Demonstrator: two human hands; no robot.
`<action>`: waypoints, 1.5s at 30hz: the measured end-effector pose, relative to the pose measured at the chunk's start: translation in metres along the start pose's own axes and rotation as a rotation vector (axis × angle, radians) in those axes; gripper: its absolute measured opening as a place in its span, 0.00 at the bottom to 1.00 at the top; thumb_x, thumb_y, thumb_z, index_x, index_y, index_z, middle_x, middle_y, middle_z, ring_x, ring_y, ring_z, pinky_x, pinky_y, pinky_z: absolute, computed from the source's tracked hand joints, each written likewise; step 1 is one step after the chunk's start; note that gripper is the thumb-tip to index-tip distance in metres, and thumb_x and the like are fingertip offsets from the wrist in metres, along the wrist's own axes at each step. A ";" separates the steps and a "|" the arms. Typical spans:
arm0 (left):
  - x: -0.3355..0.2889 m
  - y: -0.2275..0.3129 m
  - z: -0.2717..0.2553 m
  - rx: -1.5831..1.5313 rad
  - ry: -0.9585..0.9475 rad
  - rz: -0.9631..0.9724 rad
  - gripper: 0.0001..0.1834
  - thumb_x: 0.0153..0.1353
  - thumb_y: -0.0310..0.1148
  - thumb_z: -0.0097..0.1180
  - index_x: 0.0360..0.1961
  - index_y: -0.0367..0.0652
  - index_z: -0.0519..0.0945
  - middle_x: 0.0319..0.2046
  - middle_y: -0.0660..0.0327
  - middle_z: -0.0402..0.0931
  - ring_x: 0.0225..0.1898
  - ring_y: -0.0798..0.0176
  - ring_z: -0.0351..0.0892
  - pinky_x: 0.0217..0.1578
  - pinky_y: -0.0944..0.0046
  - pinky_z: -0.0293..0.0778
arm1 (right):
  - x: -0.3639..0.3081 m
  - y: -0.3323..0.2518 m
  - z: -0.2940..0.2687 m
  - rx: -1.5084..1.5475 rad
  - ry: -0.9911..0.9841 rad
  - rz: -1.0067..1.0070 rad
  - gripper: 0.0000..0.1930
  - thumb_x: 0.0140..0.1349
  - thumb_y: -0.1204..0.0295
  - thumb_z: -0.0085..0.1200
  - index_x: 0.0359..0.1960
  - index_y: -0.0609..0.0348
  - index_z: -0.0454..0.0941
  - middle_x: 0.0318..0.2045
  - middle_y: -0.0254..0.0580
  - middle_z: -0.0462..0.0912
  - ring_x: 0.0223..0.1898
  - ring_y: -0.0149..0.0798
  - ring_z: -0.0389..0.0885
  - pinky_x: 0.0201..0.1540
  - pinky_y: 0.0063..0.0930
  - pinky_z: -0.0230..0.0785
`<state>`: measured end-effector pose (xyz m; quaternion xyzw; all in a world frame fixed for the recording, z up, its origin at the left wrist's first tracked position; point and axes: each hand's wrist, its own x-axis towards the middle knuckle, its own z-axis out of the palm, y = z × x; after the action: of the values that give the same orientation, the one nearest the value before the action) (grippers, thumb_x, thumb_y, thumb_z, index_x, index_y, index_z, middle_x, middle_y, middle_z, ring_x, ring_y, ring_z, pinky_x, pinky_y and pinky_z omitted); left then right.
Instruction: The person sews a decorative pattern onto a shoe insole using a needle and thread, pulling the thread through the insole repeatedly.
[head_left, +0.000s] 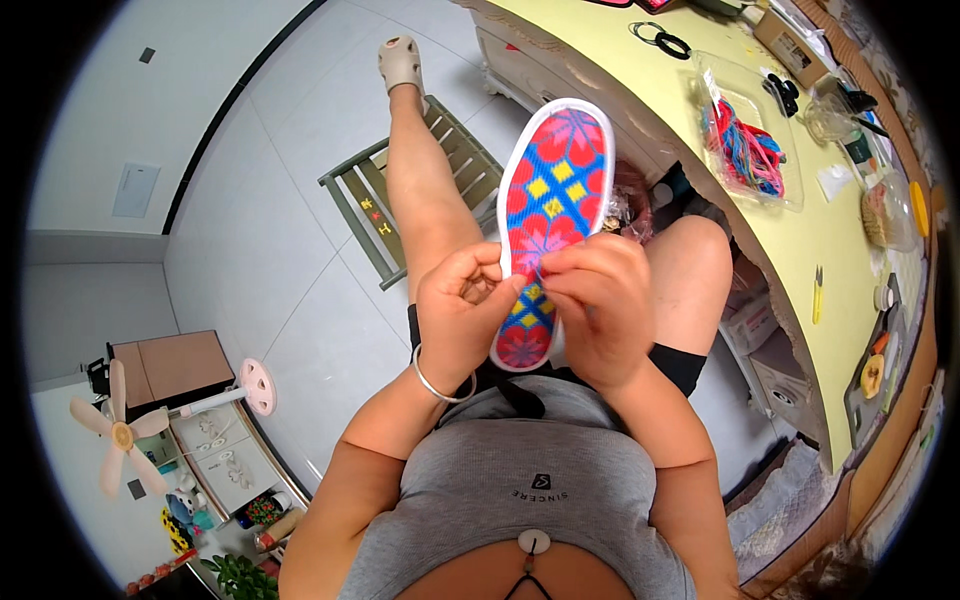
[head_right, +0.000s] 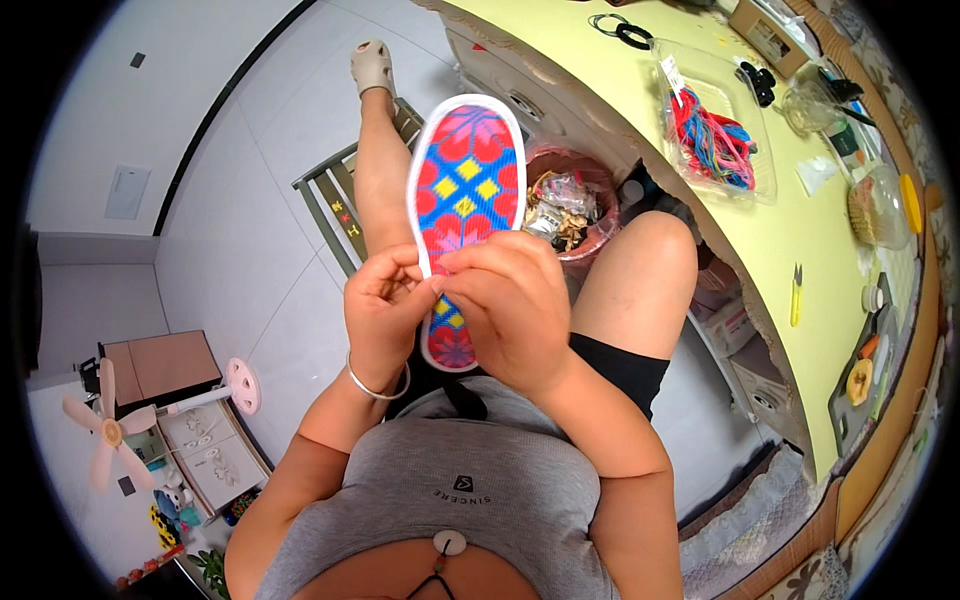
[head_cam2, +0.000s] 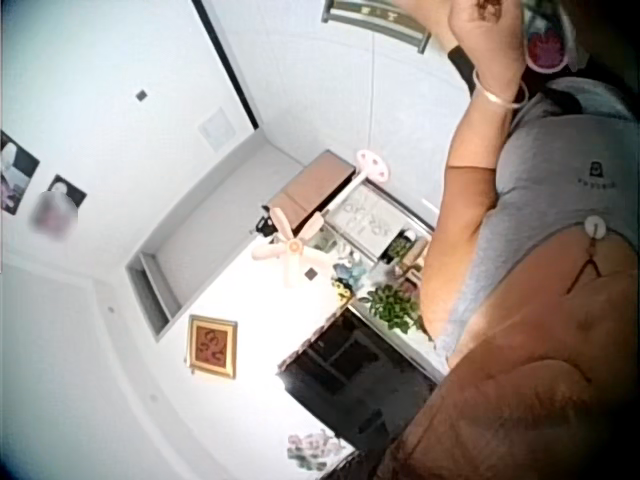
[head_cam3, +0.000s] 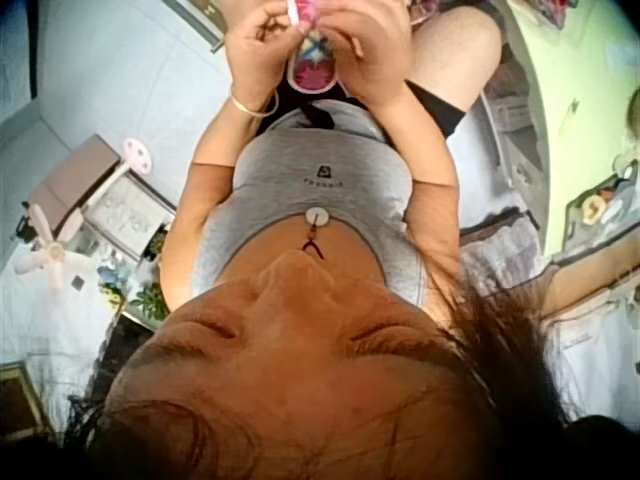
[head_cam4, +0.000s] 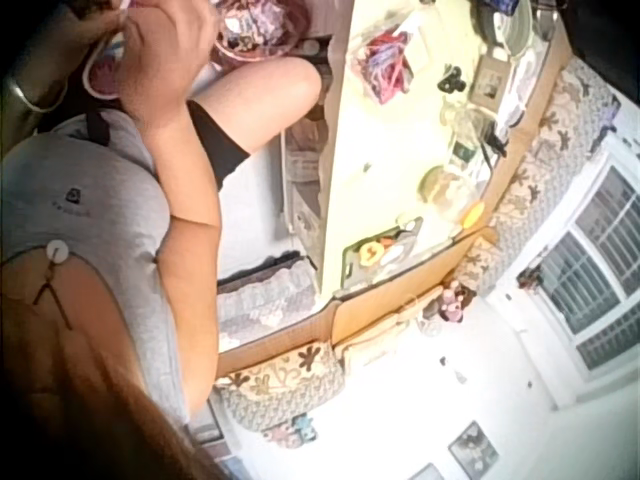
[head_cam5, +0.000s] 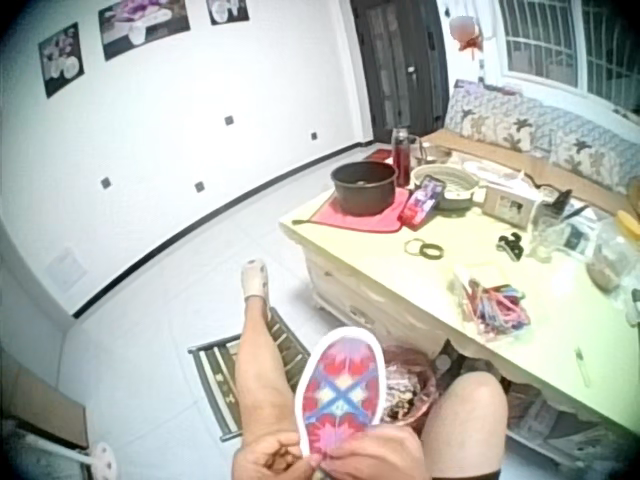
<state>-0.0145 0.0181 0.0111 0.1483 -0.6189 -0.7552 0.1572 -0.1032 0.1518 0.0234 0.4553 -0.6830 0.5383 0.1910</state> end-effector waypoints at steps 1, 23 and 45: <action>0.002 -0.001 -0.002 0.059 0.007 0.005 0.13 0.57 0.14 0.53 0.45 0.28 0.73 0.35 0.56 0.80 0.35 0.71 0.79 0.36 0.73 0.75 | 0.004 -0.008 -0.005 0.366 0.107 0.223 0.06 0.56 0.75 0.56 0.34 0.58 0.73 0.35 0.40 0.80 0.32 0.40 0.76 0.36 0.29 0.70; 0.001 0.004 0.001 -0.038 0.059 0.030 0.13 0.56 0.13 0.54 0.44 0.27 0.73 0.34 0.55 0.80 0.34 0.71 0.78 0.35 0.75 0.74 | -0.011 0.003 0.007 -0.115 -0.081 0.174 0.08 0.48 0.76 0.58 0.32 0.56 0.78 0.25 0.39 0.77 0.24 0.43 0.75 0.26 0.33 0.68; -0.003 0.007 0.005 0.175 0.091 0.120 0.12 0.55 0.15 0.56 0.42 0.28 0.75 0.33 0.59 0.79 0.34 0.73 0.77 0.36 0.75 0.73 | -0.011 0.000 0.009 -0.163 -0.092 0.168 0.06 0.47 0.77 0.56 0.29 0.57 0.76 0.20 0.39 0.71 0.23 0.41 0.72 0.23 0.33 0.65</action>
<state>-0.0132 0.0226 0.0192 0.1584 -0.6822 -0.6801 0.2167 -0.0953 0.1479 0.0125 0.4036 -0.7683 0.4736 0.1501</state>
